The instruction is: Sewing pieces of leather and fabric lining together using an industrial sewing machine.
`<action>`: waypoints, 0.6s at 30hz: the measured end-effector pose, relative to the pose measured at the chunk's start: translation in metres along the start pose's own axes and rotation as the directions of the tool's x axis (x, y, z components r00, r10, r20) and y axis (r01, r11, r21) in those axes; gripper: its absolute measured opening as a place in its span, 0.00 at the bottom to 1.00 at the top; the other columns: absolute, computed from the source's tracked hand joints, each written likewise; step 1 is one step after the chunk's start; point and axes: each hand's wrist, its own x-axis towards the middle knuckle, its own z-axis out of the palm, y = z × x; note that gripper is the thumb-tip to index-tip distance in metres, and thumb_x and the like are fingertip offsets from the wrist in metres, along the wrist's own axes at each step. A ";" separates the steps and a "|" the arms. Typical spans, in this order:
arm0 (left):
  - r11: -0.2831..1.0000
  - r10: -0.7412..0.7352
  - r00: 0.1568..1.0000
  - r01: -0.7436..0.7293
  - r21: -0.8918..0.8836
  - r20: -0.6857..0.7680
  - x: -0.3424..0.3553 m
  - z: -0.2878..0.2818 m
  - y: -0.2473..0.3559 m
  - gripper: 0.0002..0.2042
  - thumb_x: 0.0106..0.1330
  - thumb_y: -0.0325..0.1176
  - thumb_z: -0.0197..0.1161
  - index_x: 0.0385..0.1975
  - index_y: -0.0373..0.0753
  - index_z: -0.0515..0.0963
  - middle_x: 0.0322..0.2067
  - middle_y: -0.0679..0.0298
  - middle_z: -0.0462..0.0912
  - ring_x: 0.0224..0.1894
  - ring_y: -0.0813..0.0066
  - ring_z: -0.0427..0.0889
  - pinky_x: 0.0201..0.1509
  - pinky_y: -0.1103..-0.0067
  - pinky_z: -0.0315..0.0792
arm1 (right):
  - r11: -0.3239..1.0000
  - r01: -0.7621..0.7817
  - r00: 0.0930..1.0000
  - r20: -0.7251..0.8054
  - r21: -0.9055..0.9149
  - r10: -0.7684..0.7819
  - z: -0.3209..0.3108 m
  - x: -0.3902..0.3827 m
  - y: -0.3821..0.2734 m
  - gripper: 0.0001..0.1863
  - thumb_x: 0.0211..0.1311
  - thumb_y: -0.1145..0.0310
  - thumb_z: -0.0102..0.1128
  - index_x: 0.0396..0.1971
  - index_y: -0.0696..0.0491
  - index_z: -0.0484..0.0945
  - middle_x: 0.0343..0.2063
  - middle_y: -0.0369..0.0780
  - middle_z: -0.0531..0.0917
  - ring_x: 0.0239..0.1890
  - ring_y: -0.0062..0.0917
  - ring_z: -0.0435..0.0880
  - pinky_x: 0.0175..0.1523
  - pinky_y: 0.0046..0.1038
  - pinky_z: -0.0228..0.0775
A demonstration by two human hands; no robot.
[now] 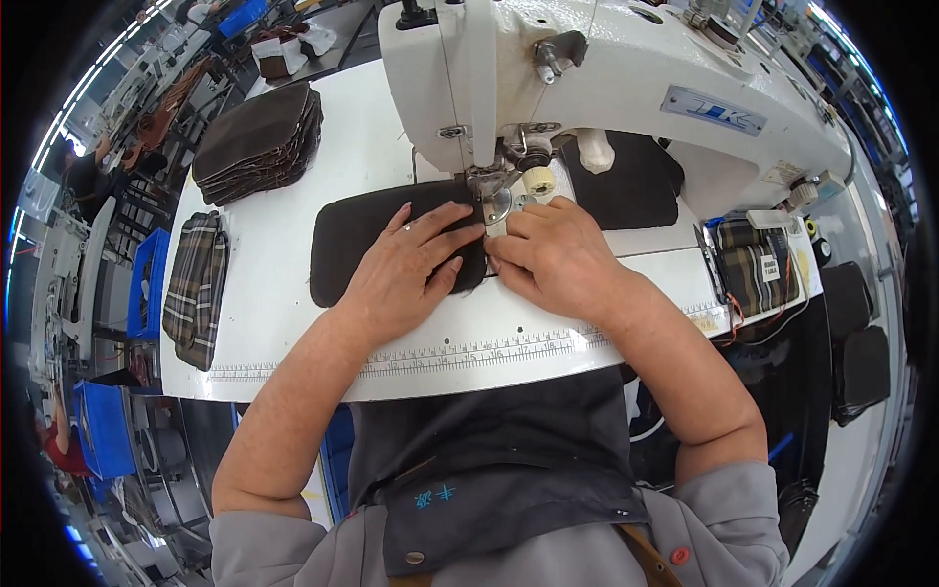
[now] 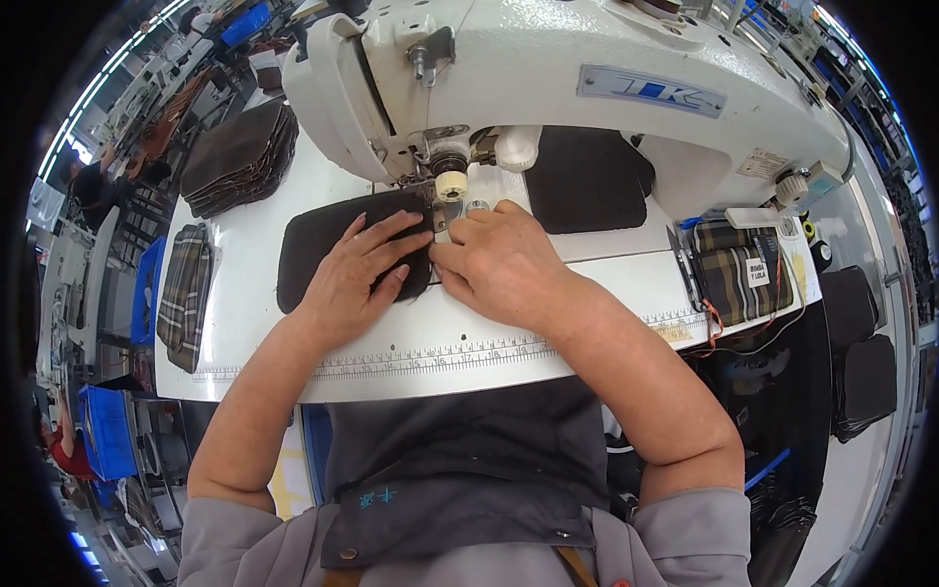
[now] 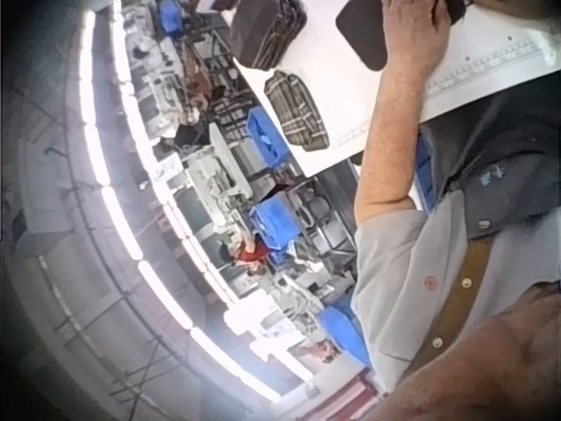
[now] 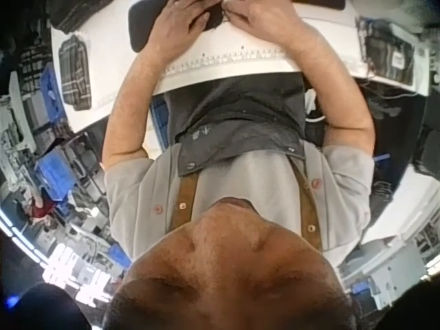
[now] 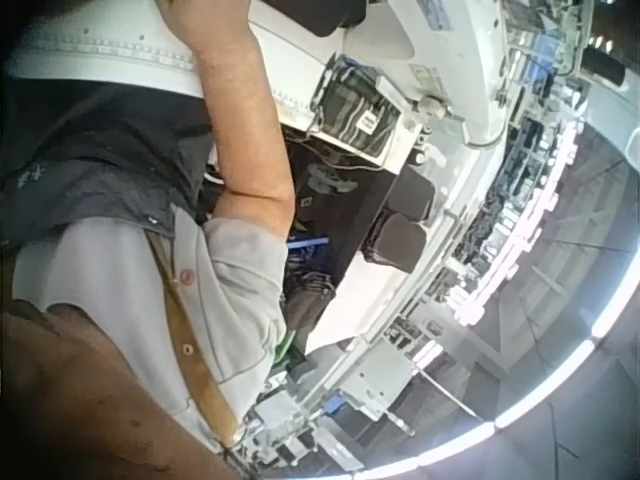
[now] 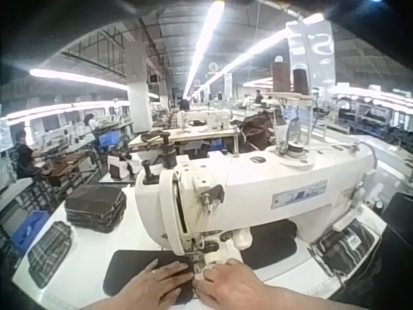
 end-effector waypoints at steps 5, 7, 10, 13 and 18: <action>0.999 -0.036 0.999 0.036 -0.009 -0.018 0.015 -0.004 -0.014 0.21 0.73 0.29 0.58 0.64 0.49 0.79 0.68 0.61 0.75 0.71 0.59 0.72 0.81 0.53 0.56 | 1.000 -0.025 0.996 -0.090 0.010 0.026 0.006 0.008 0.007 0.06 0.58 0.65 0.69 0.33 0.49 0.87 0.26 0.36 0.80 0.33 0.32 0.83 0.40 0.37 0.68; 1.000 -0.030 0.999 0.030 0.005 -0.038 0.016 -0.003 -0.019 0.21 0.71 0.27 0.58 0.63 0.49 0.81 0.67 0.60 0.75 0.71 0.59 0.72 0.81 0.53 0.56 | 1.000 -0.011 0.997 -0.080 0.002 0.011 0.007 0.006 0.008 0.06 0.58 0.65 0.69 0.34 0.49 0.87 0.26 0.36 0.80 0.33 0.31 0.83 0.40 0.36 0.68; 1.000 0.025 0.999 -0.024 0.017 -0.022 0.015 -0.005 -0.021 0.22 0.68 0.24 0.58 0.60 0.49 0.83 0.65 0.62 0.77 0.70 0.59 0.73 0.81 0.54 0.57 | 1.000 0.022 0.998 -0.066 0.019 -0.021 0.003 -0.001 0.005 0.07 0.58 0.66 0.68 0.36 0.49 0.88 0.26 0.36 0.79 0.33 0.31 0.82 0.40 0.36 0.68; 0.979 0.185 0.979 -0.176 0.104 -0.088 0.014 -0.005 -0.024 0.23 0.64 0.21 0.58 0.58 0.47 0.84 0.63 0.63 0.80 0.71 0.59 0.73 0.80 0.55 0.58 | 0.999 0.032 0.998 -0.046 0.039 -0.030 -0.001 -0.002 0.004 0.09 0.57 0.67 0.68 0.37 0.48 0.88 0.25 0.35 0.79 0.32 0.30 0.82 0.40 0.36 0.68; 0.978 0.208 0.978 -0.207 0.016 -0.032 0.009 -0.006 -0.020 0.22 0.62 0.19 0.59 0.56 0.42 0.85 0.62 0.63 0.83 0.70 0.60 0.76 0.78 0.56 0.64 | 0.997 0.041 0.999 -0.037 0.061 -0.039 -0.002 -0.004 0.003 0.10 0.55 0.69 0.68 0.38 0.49 0.89 0.24 0.34 0.78 0.32 0.29 0.82 0.39 0.36 0.68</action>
